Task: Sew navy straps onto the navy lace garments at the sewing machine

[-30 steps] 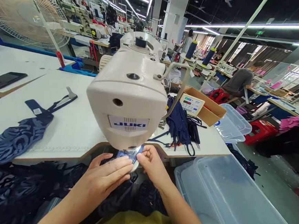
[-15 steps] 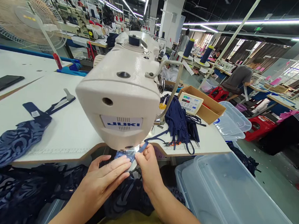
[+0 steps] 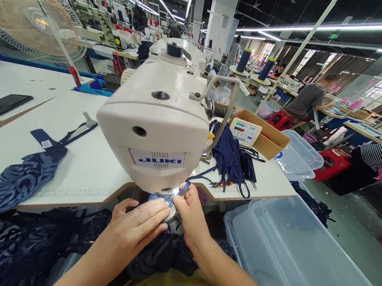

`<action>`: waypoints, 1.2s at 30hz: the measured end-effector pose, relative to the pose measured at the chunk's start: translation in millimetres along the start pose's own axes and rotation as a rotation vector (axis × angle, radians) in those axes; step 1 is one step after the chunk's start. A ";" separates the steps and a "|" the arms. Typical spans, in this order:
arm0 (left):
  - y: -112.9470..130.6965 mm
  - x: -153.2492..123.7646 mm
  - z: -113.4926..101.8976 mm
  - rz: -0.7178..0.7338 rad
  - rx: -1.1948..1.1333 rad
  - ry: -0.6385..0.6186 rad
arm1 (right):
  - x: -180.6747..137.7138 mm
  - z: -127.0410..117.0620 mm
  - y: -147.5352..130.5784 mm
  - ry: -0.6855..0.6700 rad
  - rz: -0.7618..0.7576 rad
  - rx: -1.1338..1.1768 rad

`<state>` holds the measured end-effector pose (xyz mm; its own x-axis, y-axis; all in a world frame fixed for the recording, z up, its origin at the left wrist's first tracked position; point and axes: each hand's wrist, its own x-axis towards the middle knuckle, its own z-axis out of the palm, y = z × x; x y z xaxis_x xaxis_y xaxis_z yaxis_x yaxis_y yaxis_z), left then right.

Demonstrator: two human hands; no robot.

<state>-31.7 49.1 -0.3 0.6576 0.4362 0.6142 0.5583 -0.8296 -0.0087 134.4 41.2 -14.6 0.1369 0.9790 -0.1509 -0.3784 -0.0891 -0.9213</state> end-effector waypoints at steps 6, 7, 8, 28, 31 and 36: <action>2.2 -4.7 4.4 -0.025 -0.029 -0.006 | 12.3 -9.7 -11.2 -0.138 -0.073 -0.134; 2.2 -5.7 5.8 -0.021 -0.020 0.002 | 13.6 -10.5 -12.0 -0.158 -0.078 -0.156; 2.1 -6.5 7.1 -0.017 -0.008 0.011 | 14.3 -11.0 -12.2 -0.175 -0.078 -0.171; 14.2 1.4 2.3 -0.106 0.013 0.029 | 31.3 -17.8 -13.9 -0.142 -0.211 -0.448; 21.7 10.0 -3.2 -0.153 0.051 0.080 | 41.5 -16.6 -18.1 -0.187 -0.259 -0.574; 27.1 12.4 -0.9 -0.167 0.136 0.099 | 50.8 -11.2 -24.4 -0.239 -0.247 -0.649</action>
<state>-8.8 31.7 7.8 0.5014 0.5214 0.6905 0.7227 -0.6912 -0.0030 160.9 91.0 -3.8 -0.0838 0.9912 0.1022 0.2658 0.1211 -0.9564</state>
